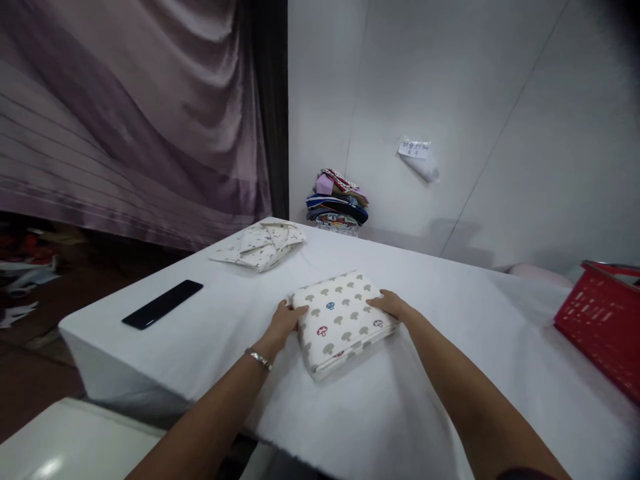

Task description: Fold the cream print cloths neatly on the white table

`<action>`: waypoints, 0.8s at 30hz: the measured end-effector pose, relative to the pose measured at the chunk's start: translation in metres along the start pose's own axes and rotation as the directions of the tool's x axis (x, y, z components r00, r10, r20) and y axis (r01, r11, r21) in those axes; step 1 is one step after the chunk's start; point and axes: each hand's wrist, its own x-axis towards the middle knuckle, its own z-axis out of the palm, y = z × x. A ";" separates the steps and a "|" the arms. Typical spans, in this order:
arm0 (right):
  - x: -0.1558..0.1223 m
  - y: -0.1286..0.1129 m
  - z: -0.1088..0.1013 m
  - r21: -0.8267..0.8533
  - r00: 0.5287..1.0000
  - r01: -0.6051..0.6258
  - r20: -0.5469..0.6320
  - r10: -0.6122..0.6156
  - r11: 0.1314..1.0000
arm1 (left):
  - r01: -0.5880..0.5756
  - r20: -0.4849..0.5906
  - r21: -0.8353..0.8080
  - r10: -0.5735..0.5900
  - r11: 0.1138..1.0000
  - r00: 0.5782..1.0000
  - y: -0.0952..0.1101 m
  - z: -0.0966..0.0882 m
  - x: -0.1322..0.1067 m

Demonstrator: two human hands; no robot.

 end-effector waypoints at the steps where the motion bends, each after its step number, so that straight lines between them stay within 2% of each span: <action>1: -0.002 0.001 0.000 0.037 0.999 0.001 0.036 -0.002 0.999 | 0.025 0.008 -0.008 -0.025 1.000 1.000 0.002 0.001 0.001; 3: -0.011 0.005 -0.002 0.118 0.995 0.001 0.100 -0.013 0.993 | 0.045 0.024 -0.015 -0.045 0.999 0.999 0.006 0.004 0.004; 5: -0.027 0.013 -0.005 0.253 0.991 -0.005 0.128 -0.028 0.967 | -0.013 0.022 0.007 0.013 1.000 1.000 0.014 0.009 0.009; 8: -0.060 0.032 -0.013 0.483 0.993 -0.006 0.105 -0.052 0.875 | -0.111 0.047 0.065 0.108 0.992 0.993 0.028 0.027 0.019; 10: -0.084 0.046 -0.016 0.559 0.997 0.007 0.056 -0.046 0.829 | -0.189 0.125 0.106 0.175 0.976 0.977 0.035 0.045 0.026; 13: -0.115 0.066 -0.018 0.570 0.998 -0.009 -0.048 0.044 0.822 | -0.276 0.246 0.233 0.218 0.932 0.945 0.033 0.074 0.034; 15: -0.126 0.076 -0.018 0.536 0.991 -0.037 -0.089 0.101 0.844 | -0.283 0.267 0.321 0.201 0.904 0.943 0.027 0.085 0.035; 17: -0.129 0.083 -0.019 0.456 0.990 -0.045 -0.102 0.103 0.889 | -0.272 0.255 0.355 0.187 0.894 0.948 0.020 0.087 0.032; 19: -0.127 0.085 -0.021 0.281 0.987 -0.022 -0.148 0.066 0.959 | -0.331 0.250 0.389 0.248 0.859 0.936 0.015 0.079 0.022; 20: -0.126 0.085 -0.021 0.149 0.977 0.005 -0.211 0.027 0.989 | -0.402 0.259 0.420 0.318 0.813 0.912 0.012 0.073 0.014; 21: -0.125 0.084 -0.020 0.000 0.958 0.039 -0.286 -0.038 0.999 | -0.493 0.283 0.456 0.405 0.741 0.870 0.010 0.066 0.005; 23: -0.126 0.079 -0.015 -0.279 0.894 0.144 -0.374 -0.246 0.949 | -0.677 0.395 0.517 0.556 0.524 0.731 0.002 0.054 -0.016; 24: -0.128 0.076 -0.009 -0.385 0.865 0.212 -0.353 -0.356 0.898 | -0.739 0.467 0.526 0.584 0.420 0.664 -0.003 0.048 -0.027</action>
